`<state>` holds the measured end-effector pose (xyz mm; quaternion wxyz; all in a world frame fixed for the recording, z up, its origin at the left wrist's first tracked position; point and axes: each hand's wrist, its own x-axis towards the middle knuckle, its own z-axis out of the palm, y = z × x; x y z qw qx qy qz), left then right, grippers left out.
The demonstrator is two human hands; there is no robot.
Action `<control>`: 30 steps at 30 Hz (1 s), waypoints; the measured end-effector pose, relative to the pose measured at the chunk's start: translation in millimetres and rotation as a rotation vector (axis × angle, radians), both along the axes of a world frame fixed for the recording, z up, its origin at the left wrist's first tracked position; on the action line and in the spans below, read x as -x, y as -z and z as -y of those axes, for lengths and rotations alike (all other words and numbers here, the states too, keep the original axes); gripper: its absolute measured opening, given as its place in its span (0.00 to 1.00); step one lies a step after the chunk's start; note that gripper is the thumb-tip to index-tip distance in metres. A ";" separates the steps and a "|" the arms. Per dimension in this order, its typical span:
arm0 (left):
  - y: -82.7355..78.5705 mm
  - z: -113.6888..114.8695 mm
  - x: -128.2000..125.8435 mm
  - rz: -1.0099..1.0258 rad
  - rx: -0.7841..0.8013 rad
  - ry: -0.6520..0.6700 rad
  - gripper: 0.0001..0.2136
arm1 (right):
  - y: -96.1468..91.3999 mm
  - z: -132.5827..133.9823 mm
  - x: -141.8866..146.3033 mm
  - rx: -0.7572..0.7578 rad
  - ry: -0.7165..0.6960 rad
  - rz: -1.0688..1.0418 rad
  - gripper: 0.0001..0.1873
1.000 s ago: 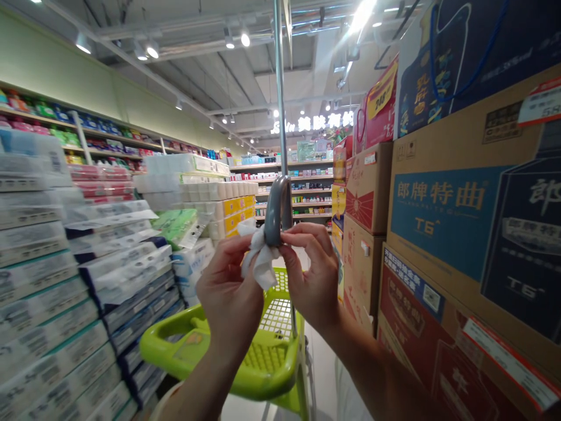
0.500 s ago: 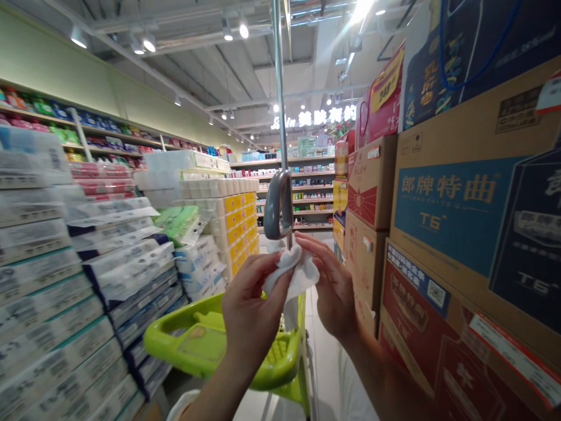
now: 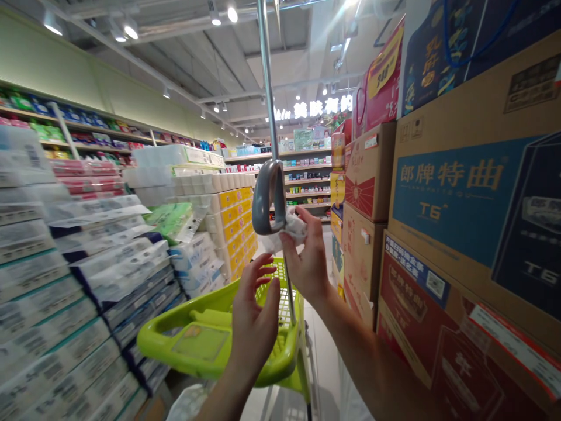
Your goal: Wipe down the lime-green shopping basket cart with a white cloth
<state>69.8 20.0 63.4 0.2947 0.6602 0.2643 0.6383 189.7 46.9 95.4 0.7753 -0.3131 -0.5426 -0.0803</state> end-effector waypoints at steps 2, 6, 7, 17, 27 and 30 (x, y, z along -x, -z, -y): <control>12.4 2.4 0.3 -0.032 -0.004 -0.005 0.19 | 3.7 -3.9 3.4 0.045 0.063 0.095 0.18; 41.1 9.5 5.8 -0.142 -0.035 -0.080 0.18 | 32.7 -2.3 4.9 0.226 0.035 0.150 0.11; 48.5 11.1 8.0 -0.182 -0.044 -0.098 0.17 | 43.8 -0.8 4.6 0.278 0.028 0.157 0.10; 92.2 12.6 22.1 -0.653 -0.095 -0.299 0.16 | 63.4 -2.1 4.2 0.475 -0.151 0.182 0.08; 89.0 11.7 29.4 -0.809 -0.138 -0.322 0.10 | 22.3 -28.8 3.6 0.438 -0.562 0.037 0.17; 86.6 6.5 35.2 -0.786 -0.105 -0.324 0.09 | 53.4 -22.4 1.0 0.578 -0.616 0.077 0.16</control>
